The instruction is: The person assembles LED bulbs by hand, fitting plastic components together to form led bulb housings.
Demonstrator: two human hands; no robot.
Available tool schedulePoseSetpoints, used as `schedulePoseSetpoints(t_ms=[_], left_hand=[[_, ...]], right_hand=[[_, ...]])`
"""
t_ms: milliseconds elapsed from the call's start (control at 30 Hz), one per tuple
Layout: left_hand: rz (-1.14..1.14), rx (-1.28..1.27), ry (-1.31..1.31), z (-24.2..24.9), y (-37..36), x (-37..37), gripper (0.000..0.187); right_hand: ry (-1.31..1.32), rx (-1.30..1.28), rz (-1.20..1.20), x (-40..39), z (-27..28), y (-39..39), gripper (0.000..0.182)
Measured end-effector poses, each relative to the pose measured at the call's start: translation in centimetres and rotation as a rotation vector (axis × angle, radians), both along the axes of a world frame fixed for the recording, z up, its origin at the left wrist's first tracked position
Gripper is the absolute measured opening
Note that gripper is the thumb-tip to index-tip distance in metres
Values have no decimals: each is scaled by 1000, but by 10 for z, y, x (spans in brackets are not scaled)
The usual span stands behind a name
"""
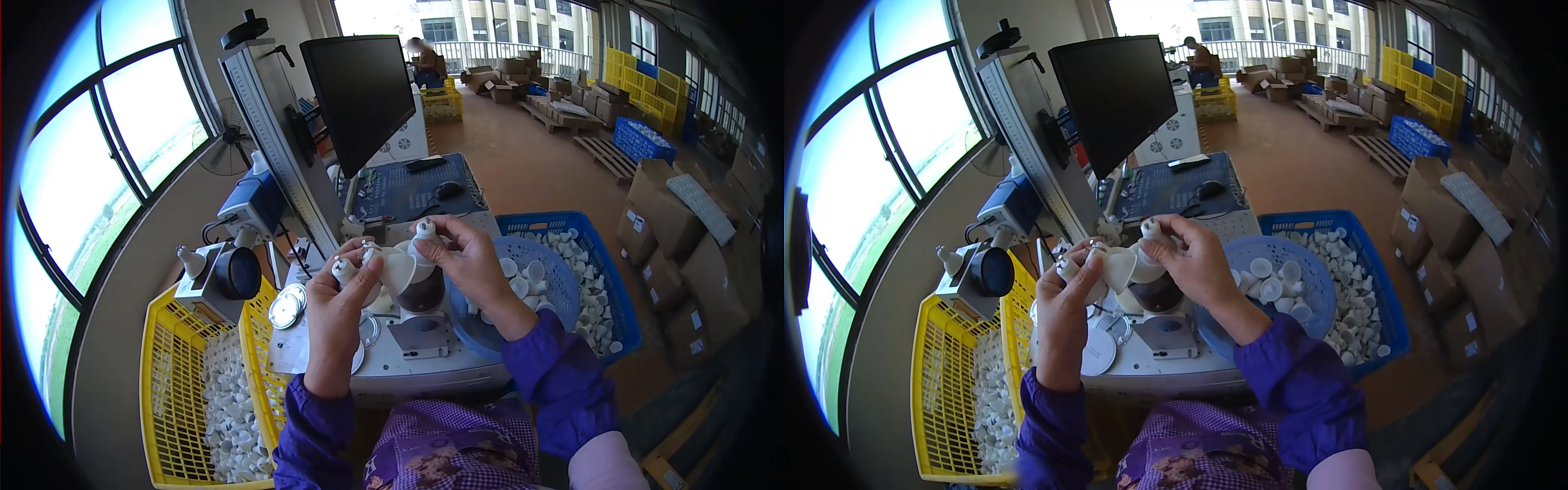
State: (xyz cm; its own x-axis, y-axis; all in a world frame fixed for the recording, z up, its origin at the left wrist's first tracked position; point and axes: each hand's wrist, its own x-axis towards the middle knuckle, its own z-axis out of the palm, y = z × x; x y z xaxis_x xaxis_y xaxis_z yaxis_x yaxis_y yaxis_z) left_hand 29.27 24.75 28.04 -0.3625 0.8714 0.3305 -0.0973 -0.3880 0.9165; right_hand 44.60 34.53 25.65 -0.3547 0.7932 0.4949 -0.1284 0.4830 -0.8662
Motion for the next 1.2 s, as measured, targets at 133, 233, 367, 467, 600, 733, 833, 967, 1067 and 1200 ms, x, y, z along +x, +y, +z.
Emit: schedulePoseSetpoints(t_ms=[133, 233, 367, 467, 600, 733, 833, 967, 1067, 1200], left_hand=[[42, 17, -114, -10, -16, -18, 26], [191, 129, -112, -21, -38, -39, 21], [382, 107, -152, -41, -74, -79, 20], [473, 94, -177, -67, -105, -118, 22], [849, 42, -57, -90, -147, -157, 25], [1009, -49, 17, -145, -193, -214, 21], [1108, -162, 45, -179, -215, -236, 20], [1231, -266, 81, -226, -223, -257, 24], [1292, -378, 176, -251, -229, -269, 28], [1123, -566, 179, -273, -243, -291, 30]], right_hand=[[-63, 184, -130, -22, -13, 6, 35], [-123, 220, -180, -24, -13, 4, 33], [-22, 135, -117, -30, -14, 0, 28], [-73, 189, -154, -28, -11, -2, 27], [-74, 200, -147, -27, -14, 0, 29], [-88, 187, -128, -26, -16, 2, 34], [-77, 142, -53, -24, -20, 9, 38], [-83, 76, 37, -22, -25, 16, 42], [-64, 44, 106, -20, -21, 14, 44], [-21, 10, 172, -18, -25, 20, 44]])
